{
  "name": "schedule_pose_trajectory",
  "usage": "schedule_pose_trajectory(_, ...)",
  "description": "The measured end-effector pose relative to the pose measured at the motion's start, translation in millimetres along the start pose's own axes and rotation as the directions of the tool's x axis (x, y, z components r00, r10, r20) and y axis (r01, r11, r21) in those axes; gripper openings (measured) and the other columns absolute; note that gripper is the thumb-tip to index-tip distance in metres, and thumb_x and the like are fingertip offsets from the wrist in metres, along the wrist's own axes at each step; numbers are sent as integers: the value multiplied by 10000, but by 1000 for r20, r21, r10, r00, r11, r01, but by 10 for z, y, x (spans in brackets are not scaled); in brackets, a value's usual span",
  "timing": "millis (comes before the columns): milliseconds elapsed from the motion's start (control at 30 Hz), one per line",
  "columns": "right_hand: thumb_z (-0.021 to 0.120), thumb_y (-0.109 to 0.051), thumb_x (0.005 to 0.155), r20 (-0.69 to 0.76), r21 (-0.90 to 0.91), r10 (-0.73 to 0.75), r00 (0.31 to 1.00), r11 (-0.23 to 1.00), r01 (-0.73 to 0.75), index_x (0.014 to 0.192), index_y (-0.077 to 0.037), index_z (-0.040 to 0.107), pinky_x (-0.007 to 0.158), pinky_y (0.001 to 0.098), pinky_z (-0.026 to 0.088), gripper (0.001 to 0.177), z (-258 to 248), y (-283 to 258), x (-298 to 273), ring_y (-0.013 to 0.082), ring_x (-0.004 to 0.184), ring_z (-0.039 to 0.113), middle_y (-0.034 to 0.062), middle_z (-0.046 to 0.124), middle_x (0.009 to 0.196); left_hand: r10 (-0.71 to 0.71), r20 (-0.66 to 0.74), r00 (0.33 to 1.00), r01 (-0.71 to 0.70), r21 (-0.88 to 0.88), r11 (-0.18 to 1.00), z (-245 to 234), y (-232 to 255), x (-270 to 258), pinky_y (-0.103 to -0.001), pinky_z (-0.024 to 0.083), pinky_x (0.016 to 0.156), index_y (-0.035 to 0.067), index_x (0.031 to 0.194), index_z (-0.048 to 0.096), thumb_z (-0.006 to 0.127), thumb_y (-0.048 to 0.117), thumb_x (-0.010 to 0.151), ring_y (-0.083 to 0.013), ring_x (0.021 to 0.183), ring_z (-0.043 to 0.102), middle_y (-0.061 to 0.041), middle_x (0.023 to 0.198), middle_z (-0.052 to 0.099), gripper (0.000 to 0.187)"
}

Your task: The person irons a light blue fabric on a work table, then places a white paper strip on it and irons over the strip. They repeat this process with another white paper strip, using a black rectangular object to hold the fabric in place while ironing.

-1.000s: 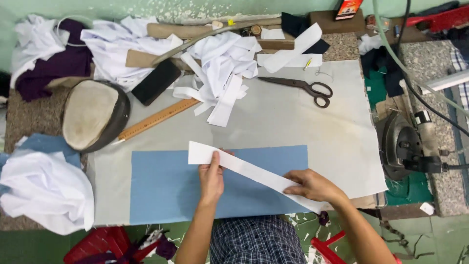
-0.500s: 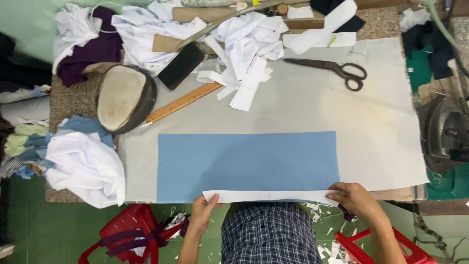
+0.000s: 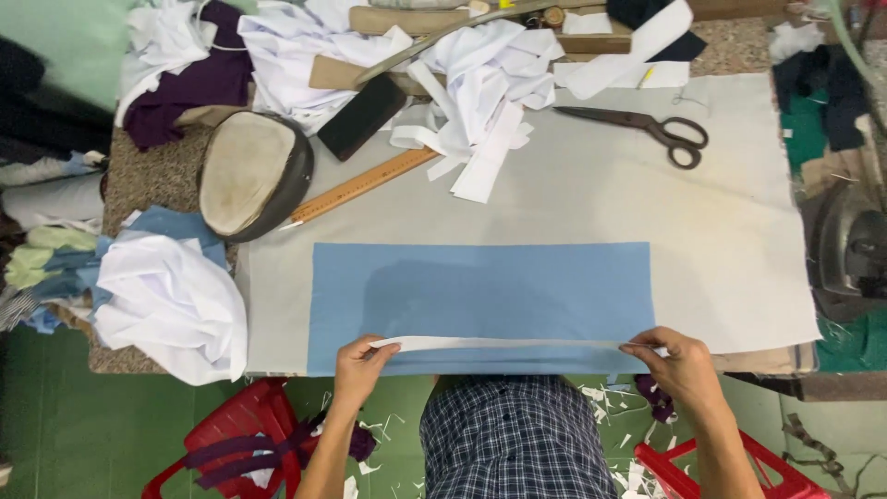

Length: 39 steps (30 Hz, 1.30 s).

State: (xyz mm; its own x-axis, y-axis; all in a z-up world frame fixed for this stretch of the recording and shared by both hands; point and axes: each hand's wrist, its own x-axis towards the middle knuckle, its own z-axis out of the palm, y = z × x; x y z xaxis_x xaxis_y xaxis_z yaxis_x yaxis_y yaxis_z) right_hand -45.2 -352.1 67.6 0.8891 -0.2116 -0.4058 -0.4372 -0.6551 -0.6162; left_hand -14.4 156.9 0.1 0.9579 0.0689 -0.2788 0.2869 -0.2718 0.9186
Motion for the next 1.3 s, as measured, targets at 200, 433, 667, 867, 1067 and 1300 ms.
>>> schedule_pose_trajectory(200, 685, 164, 889, -547, -140, -576, 608, 779, 611, 937, -72, 743, 696, 292, 532, 247, 40, 279, 248, 275, 1050, 648, 180, 647, 1118, 950, 192, 245, -685, 728, 29, -31, 749, 264, -568, 607, 886, 159, 1138, 707, 791, -1, 910, -382, 1118, 655, -147, 1199, 679, 291)
schedule_pose_trajectory(433, 756, 176, 836, -710, -208, -506, 490, 815, 541, 863, -112, 815, 680, 351, 602, 295, 259, 487, 396, 276, 841, 688, 113, 683, 980, 983, 183, 19, -492, 858, -150, -24, 367, 428, -520, 585, 944, 333, 1068, 813, 740, 100, 918, -305, 1111, 699, -34, 1121, 783, 287)
schedule_pose_trajectory(667, 782, 65, 833, -417, 247, -143, 898, 933, 263, 937, -6, 740, 819, 405, 562, 133, 327, 230, 453, 261, 916, 668, 163, 746, 964, 446, -164, 880, -405, 233, 884, 168, 435, 481, -391, 494, 834, 143, 955, 744, 657, -23, 917, -195, 986, 583, -49, 1010, 694, 192)
schedule_pose_trajectory(867, 812, -119, 866, -203, 347, 134, 970, 936, -56, 1257, 27, 617, 777, 448, 553, 460, 395, -289, 681, 334, 853, 722, 230, 757, 910, -138, -278, 951, 123, -72, 990, 332, 398, 681, -293, 496, 530, -6, 906, 721, 701, 137, 983, -179, 582, 619, -152, 666, 679, 163)
schedule_pose_trajectory(1067, 779, -306, 896, -302, 33, -13, 953, 999, 24, 1296, -94, 569, 797, 406, 569, 499, 598, -196, 1133, 278, 872, 746, 96, 785, 950, 43, -420, 906, 46, 200, 979, 429, 106, 961, -331, 481, 525, -28, 1012, 730, 742, 161, 973, -232, 655, 658, -218, 857, 722, 193)
schedule_pose_trajectory(1300, 721, -110, 1006, -638, -364, -448, 626, 892, 268, 1264, 61, 614, 868, 420, 503, 327, -759, 1022, 1453, 335, 1005, 586, 201, 608, 1112, 747, -241, 620, -253, 839, 481, 689, 171, 493, -519, 498, 1037, -93, 1333, 607, 712, 189, 991, -404, 1256, 524, -261, 1384, 483, 456)
